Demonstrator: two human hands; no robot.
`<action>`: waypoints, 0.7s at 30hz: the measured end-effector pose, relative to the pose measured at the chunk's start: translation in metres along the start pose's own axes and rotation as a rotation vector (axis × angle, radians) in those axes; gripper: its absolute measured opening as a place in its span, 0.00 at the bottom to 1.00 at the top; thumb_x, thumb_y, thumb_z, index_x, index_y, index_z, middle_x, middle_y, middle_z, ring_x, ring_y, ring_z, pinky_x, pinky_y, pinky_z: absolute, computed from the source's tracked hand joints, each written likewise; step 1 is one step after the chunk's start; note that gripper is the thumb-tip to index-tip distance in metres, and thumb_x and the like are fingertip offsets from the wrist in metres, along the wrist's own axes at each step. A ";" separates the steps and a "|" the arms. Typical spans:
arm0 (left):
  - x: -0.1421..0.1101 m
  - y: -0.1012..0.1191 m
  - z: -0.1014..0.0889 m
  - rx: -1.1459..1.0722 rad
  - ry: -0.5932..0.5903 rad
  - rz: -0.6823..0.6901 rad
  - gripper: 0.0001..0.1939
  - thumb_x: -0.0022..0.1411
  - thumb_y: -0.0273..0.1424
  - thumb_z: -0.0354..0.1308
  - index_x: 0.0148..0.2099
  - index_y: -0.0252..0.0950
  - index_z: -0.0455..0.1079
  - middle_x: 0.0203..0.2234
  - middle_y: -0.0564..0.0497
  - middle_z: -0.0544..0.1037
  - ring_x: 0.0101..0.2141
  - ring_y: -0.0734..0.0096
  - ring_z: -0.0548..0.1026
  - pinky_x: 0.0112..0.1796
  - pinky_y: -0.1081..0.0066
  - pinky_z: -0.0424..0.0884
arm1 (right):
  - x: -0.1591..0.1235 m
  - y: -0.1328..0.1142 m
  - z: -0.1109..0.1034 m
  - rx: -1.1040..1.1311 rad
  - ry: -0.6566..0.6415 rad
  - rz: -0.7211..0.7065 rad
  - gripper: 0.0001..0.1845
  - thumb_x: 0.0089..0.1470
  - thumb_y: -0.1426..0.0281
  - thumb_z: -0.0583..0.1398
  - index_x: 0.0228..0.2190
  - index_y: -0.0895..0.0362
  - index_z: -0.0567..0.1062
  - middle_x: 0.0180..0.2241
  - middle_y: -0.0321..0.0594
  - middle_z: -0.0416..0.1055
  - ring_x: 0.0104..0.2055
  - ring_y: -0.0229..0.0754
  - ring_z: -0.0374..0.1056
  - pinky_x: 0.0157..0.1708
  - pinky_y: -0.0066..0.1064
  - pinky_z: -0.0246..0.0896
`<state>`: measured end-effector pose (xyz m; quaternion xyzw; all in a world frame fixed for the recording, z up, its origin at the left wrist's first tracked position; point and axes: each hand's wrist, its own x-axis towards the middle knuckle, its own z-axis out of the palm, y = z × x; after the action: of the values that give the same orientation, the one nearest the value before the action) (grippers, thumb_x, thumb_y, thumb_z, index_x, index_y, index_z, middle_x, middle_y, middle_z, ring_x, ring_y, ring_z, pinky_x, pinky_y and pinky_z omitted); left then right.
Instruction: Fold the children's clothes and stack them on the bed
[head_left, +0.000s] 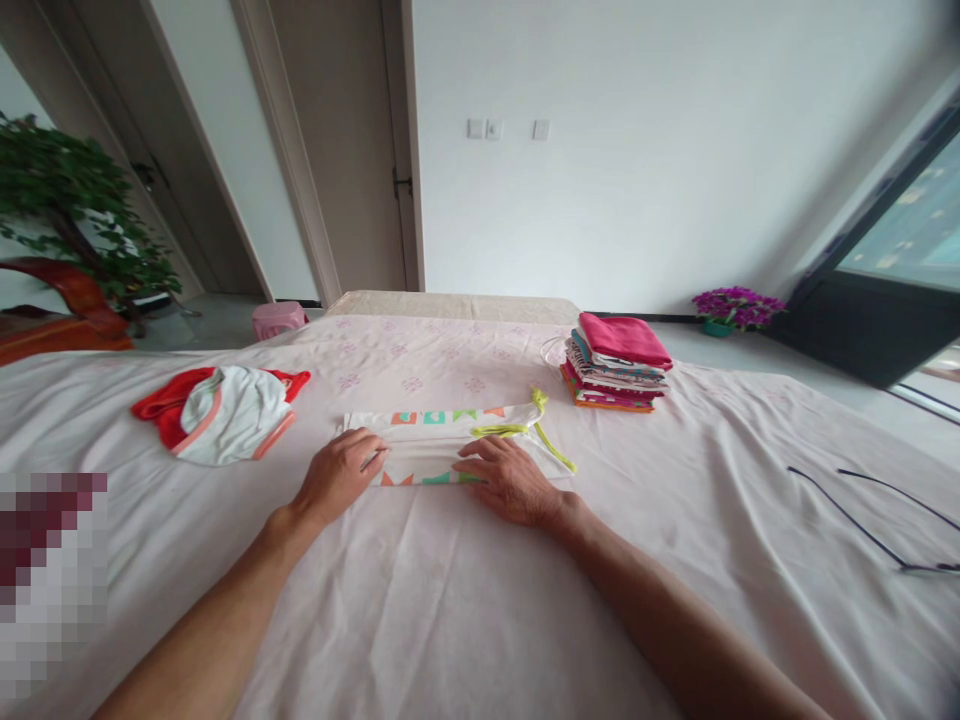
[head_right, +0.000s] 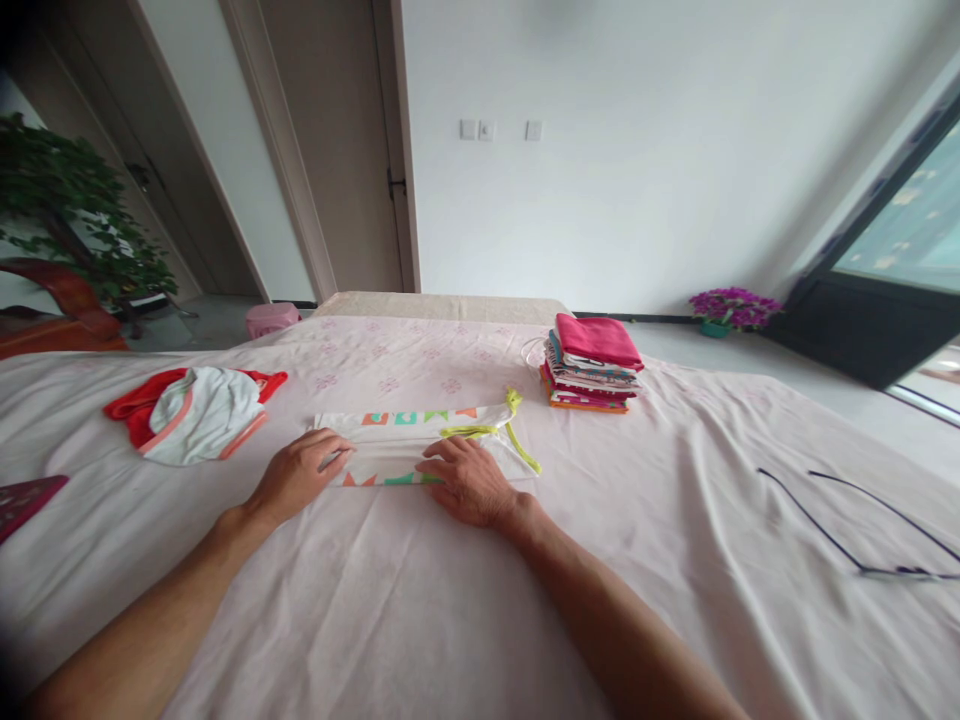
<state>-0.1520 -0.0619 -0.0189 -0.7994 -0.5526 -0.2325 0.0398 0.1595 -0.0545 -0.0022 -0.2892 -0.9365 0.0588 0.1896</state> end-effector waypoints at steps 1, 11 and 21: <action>0.000 0.001 0.002 -0.057 -0.025 0.055 0.12 0.67 0.31 0.48 0.42 0.41 0.74 0.39 0.51 0.79 0.43 0.68 0.75 0.45 0.70 0.69 | 0.001 -0.003 0.001 0.002 -0.029 -0.015 0.20 0.63 0.63 0.55 0.54 0.52 0.72 0.57 0.45 0.67 0.57 0.49 0.61 0.55 0.42 0.57; -0.003 -0.011 -0.002 0.019 -0.115 -0.163 0.20 0.61 0.25 0.48 0.49 0.44 0.76 0.49 0.52 0.78 0.48 0.65 0.76 0.49 0.68 0.69 | -0.002 -0.005 0.013 0.019 -0.176 0.012 0.31 0.66 0.55 0.51 0.65 0.53 0.58 0.67 0.46 0.54 0.70 0.50 0.46 0.67 0.47 0.41; -0.017 -0.052 -0.009 0.043 -0.188 -0.575 0.21 0.58 0.47 0.55 0.47 0.38 0.71 0.41 0.46 0.79 0.41 0.61 0.78 0.38 0.70 0.69 | 0.000 -0.005 0.011 0.028 -0.143 -0.003 0.29 0.65 0.55 0.51 0.64 0.53 0.62 0.66 0.47 0.56 0.68 0.52 0.49 0.66 0.49 0.45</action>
<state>-0.2064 -0.0595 -0.0279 -0.6272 -0.7623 -0.1474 -0.0622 0.1528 -0.0585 -0.0116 -0.2799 -0.9472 0.0922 0.1263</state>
